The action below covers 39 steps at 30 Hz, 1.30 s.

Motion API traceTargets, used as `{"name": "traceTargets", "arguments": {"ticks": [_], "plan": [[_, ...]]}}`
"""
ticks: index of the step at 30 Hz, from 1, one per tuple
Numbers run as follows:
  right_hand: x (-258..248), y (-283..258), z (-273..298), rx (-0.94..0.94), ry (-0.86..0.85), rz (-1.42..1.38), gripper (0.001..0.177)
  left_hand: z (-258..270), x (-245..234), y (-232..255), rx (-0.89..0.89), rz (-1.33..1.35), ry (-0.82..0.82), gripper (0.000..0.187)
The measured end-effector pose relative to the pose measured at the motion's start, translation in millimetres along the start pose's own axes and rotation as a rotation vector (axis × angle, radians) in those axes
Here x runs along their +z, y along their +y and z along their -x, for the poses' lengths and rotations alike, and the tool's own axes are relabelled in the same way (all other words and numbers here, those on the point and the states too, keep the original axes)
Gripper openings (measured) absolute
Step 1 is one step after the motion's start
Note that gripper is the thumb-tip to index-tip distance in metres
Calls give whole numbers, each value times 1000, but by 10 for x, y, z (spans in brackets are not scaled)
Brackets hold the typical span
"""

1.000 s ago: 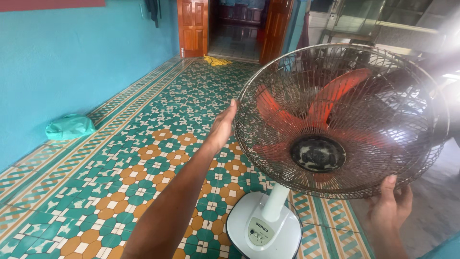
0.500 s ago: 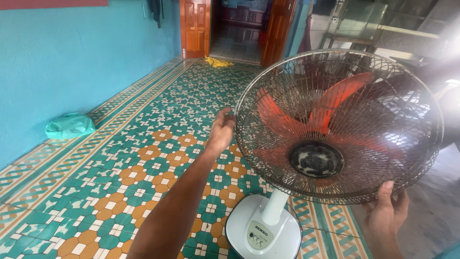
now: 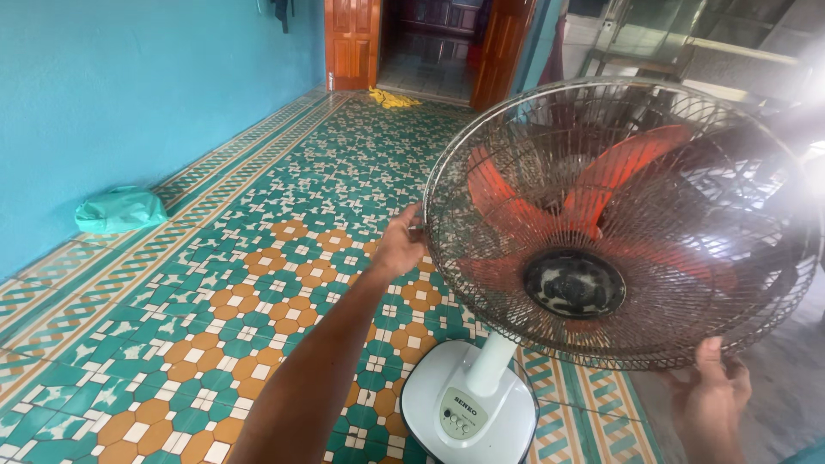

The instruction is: The person assembles a standing fan by attaching the rear motor housing, mounting the front grille, installing the orange fan blade, and securing the front grille. The person then adjusts the fan head and positions the unit on the floor.

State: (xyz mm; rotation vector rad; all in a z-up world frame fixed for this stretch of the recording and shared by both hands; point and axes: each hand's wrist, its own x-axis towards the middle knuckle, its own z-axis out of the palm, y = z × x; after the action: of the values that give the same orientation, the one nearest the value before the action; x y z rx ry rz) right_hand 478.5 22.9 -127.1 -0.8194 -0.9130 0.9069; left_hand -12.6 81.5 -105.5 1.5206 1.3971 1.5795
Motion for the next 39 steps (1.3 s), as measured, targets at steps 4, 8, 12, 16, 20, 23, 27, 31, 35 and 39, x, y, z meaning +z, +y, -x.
{"name": "traceTargets", "arguments": {"ticks": [4, 8, 12, 16, 20, 23, 27, 31, 35, 39], "plan": [[-166, -128, 161, 12, -113, 7, 77, 102, 77, 86, 44, 74, 51, 68], [-264, -284, 397, -24, -133, 30, 72, 121, 134, -14, 129, 146, 103, 58], [-391, -524, 609, -94, -248, 111, 78, 116, 183, -111, 100, 55, 198, 33], [-464, -573, 721, -64, -191, 283, 85, 155, 258, -44, 62, -33, 349, 18], [-653, -470, 672, -63, -237, 198, 87, 215, 264, 91, -9, -165, 464, 19], [-757, -204, 387, -17, -204, 189, 84, 230, 250, 161, 101, -249, 528, 22], [-1001, 216, 71, 32, -181, 151, 81, 198, 259, 181, 42, -298, 573, 25], [-1244, 539, -148, 75, -163, 141, 77, 176, 216, 167, 22, -323, 554, 25], [-1412, 808, -247, 115, -146, 128, 74, 182, 175, 153, 19, -320, 554, 26], [-1575, 1015, -328, 150, -137, 125, 71, 206, 162, 154, 2, -284, 517, 23]]}}
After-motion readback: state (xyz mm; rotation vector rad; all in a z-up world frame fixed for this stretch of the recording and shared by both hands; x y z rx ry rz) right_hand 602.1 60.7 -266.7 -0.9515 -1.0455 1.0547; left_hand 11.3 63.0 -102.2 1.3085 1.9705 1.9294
